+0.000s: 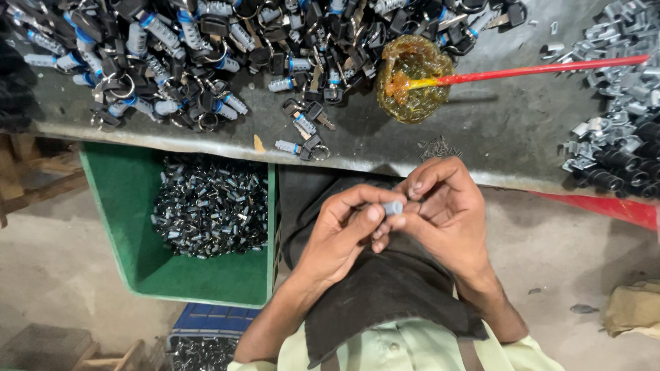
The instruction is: The person repeatedly picks small cylindrical key fob components from a green bin, applies a viscous substance with a red-handled brush, and inserts a small metal pin into each component. The person then places the assembled units onto a pile on the metal workbench. The process is repeated continuously throughout the clip.
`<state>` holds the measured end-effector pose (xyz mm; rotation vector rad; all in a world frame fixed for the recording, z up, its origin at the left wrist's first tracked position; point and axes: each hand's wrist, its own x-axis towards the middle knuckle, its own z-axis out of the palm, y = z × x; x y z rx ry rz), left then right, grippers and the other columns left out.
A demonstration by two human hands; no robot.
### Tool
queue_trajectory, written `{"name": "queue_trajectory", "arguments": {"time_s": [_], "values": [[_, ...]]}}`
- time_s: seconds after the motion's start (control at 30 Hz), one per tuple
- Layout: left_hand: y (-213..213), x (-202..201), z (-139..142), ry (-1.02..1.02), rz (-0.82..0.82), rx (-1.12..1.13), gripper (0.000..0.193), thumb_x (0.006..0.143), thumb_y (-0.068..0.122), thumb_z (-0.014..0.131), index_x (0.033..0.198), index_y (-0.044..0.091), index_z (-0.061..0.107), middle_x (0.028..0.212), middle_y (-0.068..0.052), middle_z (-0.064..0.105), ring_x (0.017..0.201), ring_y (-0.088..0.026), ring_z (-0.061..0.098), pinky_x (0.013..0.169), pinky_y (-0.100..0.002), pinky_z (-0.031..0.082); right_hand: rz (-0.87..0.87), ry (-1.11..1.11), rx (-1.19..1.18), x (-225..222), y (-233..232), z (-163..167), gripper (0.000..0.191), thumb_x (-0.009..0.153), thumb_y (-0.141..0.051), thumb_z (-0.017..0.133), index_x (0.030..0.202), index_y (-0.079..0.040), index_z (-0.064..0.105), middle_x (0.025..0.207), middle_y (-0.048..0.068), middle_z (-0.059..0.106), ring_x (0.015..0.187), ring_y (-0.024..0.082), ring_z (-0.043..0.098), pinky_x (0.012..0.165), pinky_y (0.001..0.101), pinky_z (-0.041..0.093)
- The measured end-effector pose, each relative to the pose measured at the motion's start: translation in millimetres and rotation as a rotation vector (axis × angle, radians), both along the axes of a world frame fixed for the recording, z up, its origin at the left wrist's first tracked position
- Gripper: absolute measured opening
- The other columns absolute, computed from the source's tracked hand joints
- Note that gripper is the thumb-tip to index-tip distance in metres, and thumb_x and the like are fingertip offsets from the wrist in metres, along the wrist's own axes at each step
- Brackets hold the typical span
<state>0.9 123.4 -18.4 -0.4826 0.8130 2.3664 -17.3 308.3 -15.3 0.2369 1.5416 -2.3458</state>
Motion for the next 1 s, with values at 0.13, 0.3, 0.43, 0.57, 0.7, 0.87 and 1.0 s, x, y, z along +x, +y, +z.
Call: {"name": "queue_trajectory", "arguments": {"time_s": [0.13, 0.3, 0.43, 0.57, 0.7, 0.87, 1.0], "values": [[-20, -13, 19, 0.142, -0.104, -0.201, 0.034, 0.104, 0.021, 0.065, 0.129, -0.001, 0.063, 0.104, -0.009, 0.073, 0.09, -0.012, 0.067, 0.082, -0.027, 0.056, -0.164, -0.062, -0.247, -30, 9, 9, 0.052, 0.087, -0.013, 0.079, 0.126, -0.004, 0.046, 0.094, 0.007, 0.056, 0.074, 0.015, 0.065, 0.056, 0.0231, 0.055], [-27, -23, 20, 0.247, 0.092, -0.367, 0.026, 0.103, 0.015, 0.07, 0.121, 0.0, 0.059, 0.104, -0.009, 0.07, 0.093, -0.013, 0.066, 0.087, -0.028, 0.055, -0.298, 0.066, 0.161, -91, 32, 15, 0.036, 0.114, -0.016, 0.072, 0.136, 0.003, 0.053, 0.1, 0.009, 0.063, 0.075, 0.014, 0.064, 0.059, 0.0212, 0.049], [-16, -30, 16, 0.261, 0.191, -0.357, 0.023, 0.104, 0.011, 0.067, 0.122, -0.001, 0.058, 0.104, -0.008, 0.069, 0.096, -0.014, 0.066, 0.09, -0.028, 0.053, -0.206, 0.348, 0.731, -72, 52, 32, 0.024, 0.122, -0.009, 0.069, 0.126, 0.013, 0.063, 0.103, 0.018, 0.071, 0.089, 0.022, 0.076, 0.076, 0.0282, 0.064], [-2, -51, 2, 0.098, 0.25, -0.152, 0.02, 0.109, 0.012, 0.062, 0.123, -0.001, 0.058, 0.098, -0.009, 0.067, 0.09, -0.014, 0.062, 0.086, -0.03, 0.05, -0.207, 0.432, 0.782, -58, 60, 28, 0.018, 0.122, -0.001, 0.066, 0.126, 0.016, 0.064, 0.107, 0.026, 0.073, 0.095, 0.028, 0.079, 0.085, 0.0331, 0.068], [4, -56, -18, -0.031, 0.308, 0.057, 0.023, 0.107, 0.016, 0.062, 0.122, 0.0, 0.058, 0.095, -0.007, 0.065, 0.087, -0.015, 0.061, 0.084, -0.033, 0.052, -0.367, 0.424, 0.523, -57, 56, 23, 0.017, 0.117, -0.005, 0.068, 0.122, 0.01, 0.063, 0.095, 0.02, 0.07, 0.08, 0.022, 0.075, 0.07, 0.0283, 0.064], [4, -49, -25, -0.031, 0.267, 0.178, 0.023, 0.109, 0.017, 0.062, 0.124, 0.0, 0.059, 0.092, -0.008, 0.064, 0.082, -0.015, 0.059, 0.084, -0.035, 0.052, -0.445, 0.398, 0.555, -55, 37, 27, 0.018, 0.122, -0.002, 0.069, 0.118, 0.014, 0.063, 0.097, 0.022, 0.068, 0.081, 0.026, 0.074, 0.072, 0.0307, 0.063], [4, -55, 1, 0.007, 0.251, 0.314, 0.023, 0.113, 0.017, 0.061, 0.129, 0.0, 0.057, 0.091, -0.008, 0.063, 0.084, -0.017, 0.058, 0.087, -0.036, 0.051, -0.309, 0.422, 0.745, -70, 37, 34, 0.018, 0.113, -0.006, 0.064, 0.118, 0.011, 0.067, 0.1, 0.016, 0.071, 0.083, 0.02, 0.076, 0.077, 0.0299, 0.067]]}}
